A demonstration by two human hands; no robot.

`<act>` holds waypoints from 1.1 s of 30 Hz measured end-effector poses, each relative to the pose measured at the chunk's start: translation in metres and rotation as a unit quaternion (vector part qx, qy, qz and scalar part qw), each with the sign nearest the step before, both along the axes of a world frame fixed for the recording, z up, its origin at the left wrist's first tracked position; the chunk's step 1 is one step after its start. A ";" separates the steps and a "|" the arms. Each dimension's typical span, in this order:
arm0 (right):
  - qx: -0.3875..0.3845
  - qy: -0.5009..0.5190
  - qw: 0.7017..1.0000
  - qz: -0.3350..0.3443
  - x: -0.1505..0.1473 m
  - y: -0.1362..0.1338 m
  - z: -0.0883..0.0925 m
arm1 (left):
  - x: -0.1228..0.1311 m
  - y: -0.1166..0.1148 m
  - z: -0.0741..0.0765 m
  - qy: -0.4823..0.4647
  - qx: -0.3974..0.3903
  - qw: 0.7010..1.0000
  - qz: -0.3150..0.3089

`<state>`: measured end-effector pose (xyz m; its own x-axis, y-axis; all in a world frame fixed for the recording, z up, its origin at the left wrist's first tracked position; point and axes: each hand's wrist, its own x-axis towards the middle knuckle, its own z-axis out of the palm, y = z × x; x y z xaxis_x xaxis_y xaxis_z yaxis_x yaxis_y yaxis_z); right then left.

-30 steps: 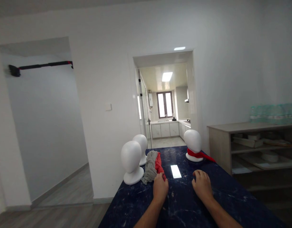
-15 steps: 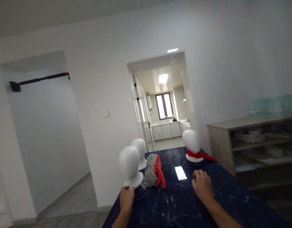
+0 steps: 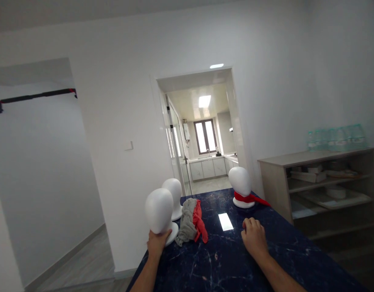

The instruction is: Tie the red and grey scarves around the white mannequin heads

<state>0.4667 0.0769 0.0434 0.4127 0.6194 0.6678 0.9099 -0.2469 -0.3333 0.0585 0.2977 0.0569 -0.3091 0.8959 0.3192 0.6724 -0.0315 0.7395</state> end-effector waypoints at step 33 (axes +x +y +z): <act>-0.014 0.030 0.999 0.005 0.006 0.000 -0.006 | 0.205 -0.189 -0.003 -0.183 0.143 0.932 -0.279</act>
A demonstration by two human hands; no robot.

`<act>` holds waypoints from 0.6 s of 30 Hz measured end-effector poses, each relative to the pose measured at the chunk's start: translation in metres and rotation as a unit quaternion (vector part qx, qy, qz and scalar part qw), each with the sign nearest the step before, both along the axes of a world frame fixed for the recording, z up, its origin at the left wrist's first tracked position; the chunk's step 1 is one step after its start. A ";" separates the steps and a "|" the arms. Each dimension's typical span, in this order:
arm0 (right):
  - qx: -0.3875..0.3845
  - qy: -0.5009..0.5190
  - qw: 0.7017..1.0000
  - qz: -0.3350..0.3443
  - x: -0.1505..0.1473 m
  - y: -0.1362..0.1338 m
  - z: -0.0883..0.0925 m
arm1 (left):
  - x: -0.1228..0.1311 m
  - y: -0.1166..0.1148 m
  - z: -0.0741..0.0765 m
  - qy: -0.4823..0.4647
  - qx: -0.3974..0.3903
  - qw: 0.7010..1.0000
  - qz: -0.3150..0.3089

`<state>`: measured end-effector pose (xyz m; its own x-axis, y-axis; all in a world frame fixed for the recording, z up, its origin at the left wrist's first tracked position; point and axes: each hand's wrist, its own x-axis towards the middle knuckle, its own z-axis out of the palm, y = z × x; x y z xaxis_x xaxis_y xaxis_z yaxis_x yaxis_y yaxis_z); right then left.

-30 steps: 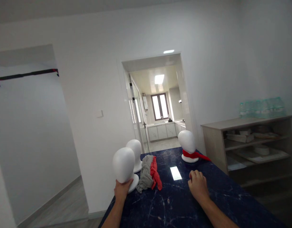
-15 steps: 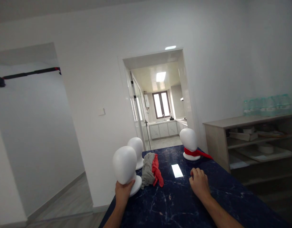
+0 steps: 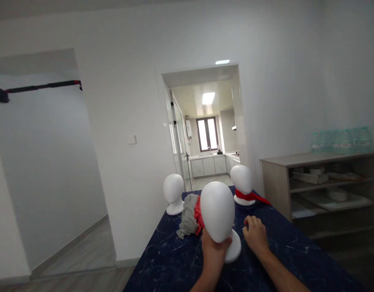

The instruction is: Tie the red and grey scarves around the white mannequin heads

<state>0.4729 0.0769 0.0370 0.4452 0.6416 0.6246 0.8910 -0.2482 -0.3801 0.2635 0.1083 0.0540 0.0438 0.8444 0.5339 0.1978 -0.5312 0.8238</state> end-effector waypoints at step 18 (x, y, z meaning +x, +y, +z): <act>-0.013 0.015 1.000 0.009 0.001 0.000 0.003 | -0.007 0.002 0.002 0.106 -0.057 0.991 0.059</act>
<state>0.4734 0.0764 0.0403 0.4520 0.6649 0.5947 0.8836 -0.2423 -0.4006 0.2563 0.1105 0.0564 0.0421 0.9045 0.4243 0.4287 -0.4000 0.8101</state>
